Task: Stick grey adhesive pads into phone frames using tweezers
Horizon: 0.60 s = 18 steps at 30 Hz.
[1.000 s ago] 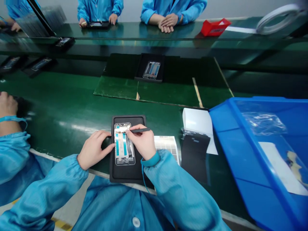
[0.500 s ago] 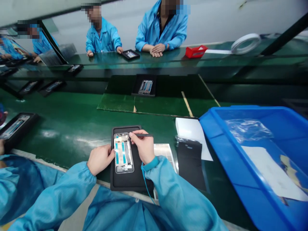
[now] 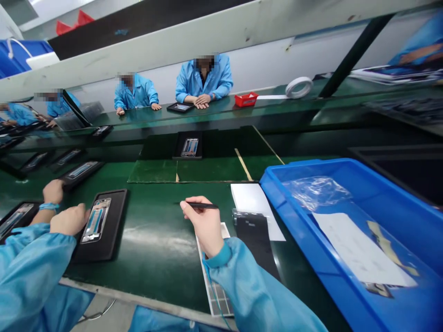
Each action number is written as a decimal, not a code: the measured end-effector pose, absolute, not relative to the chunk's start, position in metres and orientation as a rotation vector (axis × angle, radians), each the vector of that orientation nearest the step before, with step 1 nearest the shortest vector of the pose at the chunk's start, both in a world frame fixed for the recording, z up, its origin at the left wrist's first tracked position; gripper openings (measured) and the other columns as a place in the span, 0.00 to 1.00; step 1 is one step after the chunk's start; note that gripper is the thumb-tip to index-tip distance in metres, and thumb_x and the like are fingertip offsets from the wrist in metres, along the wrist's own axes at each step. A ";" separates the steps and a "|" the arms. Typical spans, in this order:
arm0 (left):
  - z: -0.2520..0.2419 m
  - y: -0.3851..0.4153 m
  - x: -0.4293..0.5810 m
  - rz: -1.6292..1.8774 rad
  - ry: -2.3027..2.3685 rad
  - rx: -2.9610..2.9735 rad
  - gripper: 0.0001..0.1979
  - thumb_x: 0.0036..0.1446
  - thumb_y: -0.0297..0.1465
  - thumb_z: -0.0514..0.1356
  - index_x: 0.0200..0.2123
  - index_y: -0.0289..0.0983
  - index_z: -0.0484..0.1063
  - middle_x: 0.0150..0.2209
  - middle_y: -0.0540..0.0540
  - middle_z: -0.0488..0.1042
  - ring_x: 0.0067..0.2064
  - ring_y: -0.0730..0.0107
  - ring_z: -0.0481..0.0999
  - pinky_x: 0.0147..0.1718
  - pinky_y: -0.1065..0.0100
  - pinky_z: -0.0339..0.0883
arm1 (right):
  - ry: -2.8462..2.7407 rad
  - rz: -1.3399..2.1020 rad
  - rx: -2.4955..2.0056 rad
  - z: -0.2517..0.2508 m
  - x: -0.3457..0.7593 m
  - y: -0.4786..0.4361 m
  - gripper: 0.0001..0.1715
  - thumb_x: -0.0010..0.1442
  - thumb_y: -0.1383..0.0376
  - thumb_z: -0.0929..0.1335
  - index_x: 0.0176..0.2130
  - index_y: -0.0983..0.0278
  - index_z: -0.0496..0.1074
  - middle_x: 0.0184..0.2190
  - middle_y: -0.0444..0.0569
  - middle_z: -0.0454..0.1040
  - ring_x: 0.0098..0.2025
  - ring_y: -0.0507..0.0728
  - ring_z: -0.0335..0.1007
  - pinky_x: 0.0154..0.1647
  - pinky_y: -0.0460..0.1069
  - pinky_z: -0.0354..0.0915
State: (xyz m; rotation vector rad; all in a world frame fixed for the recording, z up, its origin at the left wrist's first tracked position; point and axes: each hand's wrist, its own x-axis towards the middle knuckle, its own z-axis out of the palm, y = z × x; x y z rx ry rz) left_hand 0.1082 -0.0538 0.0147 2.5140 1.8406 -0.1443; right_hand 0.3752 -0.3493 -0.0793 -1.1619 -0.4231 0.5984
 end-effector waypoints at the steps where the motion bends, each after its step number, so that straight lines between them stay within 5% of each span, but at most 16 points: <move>1: 0.023 -0.048 0.122 -0.091 1.864 2.525 0.15 0.61 0.41 0.55 0.39 0.35 0.73 0.45 0.38 0.75 0.52 0.53 0.72 0.49 0.56 0.64 | -0.431 0.592 -1.177 -0.077 0.379 -0.357 0.16 0.50 0.57 0.77 0.33 0.64 0.74 0.24 0.44 0.75 0.24 0.53 0.71 0.26 0.48 0.68; 3: 0.022 -0.051 0.160 -0.025 1.848 2.539 0.19 0.63 0.45 0.56 0.44 0.35 0.72 0.50 0.39 0.73 0.54 0.57 0.71 0.54 0.54 0.62 | -0.452 0.579 -1.220 -0.077 0.388 -0.371 0.15 0.51 0.57 0.77 0.34 0.63 0.75 0.25 0.45 0.76 0.25 0.53 0.71 0.28 0.48 0.69; 8: -0.052 -0.097 0.292 0.015 1.550 2.525 0.19 0.59 0.49 0.57 0.39 0.40 0.75 0.40 0.42 0.78 0.48 0.53 0.76 0.45 0.60 0.67 | -0.532 0.466 -1.353 -0.098 0.408 -0.398 0.14 0.52 0.57 0.77 0.33 0.63 0.75 0.30 0.49 0.79 0.32 0.58 0.75 0.36 0.52 0.72; 11: -0.082 -0.103 0.374 0.109 1.468 2.457 0.22 0.62 0.47 0.55 0.48 0.37 0.73 0.48 0.37 0.77 0.52 0.54 0.75 0.48 0.63 0.66 | -0.579 0.376 -1.393 -0.113 0.413 -0.404 0.12 0.54 0.57 0.75 0.34 0.62 0.75 0.32 0.50 0.79 0.33 0.60 0.77 0.36 0.54 0.73; 18: -0.086 -0.082 0.466 0.261 1.639 2.141 0.23 0.64 0.46 0.57 0.50 0.31 0.71 0.52 0.36 0.72 0.53 0.57 0.73 0.54 0.50 0.66 | -0.770 0.200 -1.410 -0.125 0.406 -0.404 0.02 0.59 0.64 0.72 0.35 0.59 0.76 0.32 0.49 0.78 0.34 0.60 0.77 0.35 0.53 0.74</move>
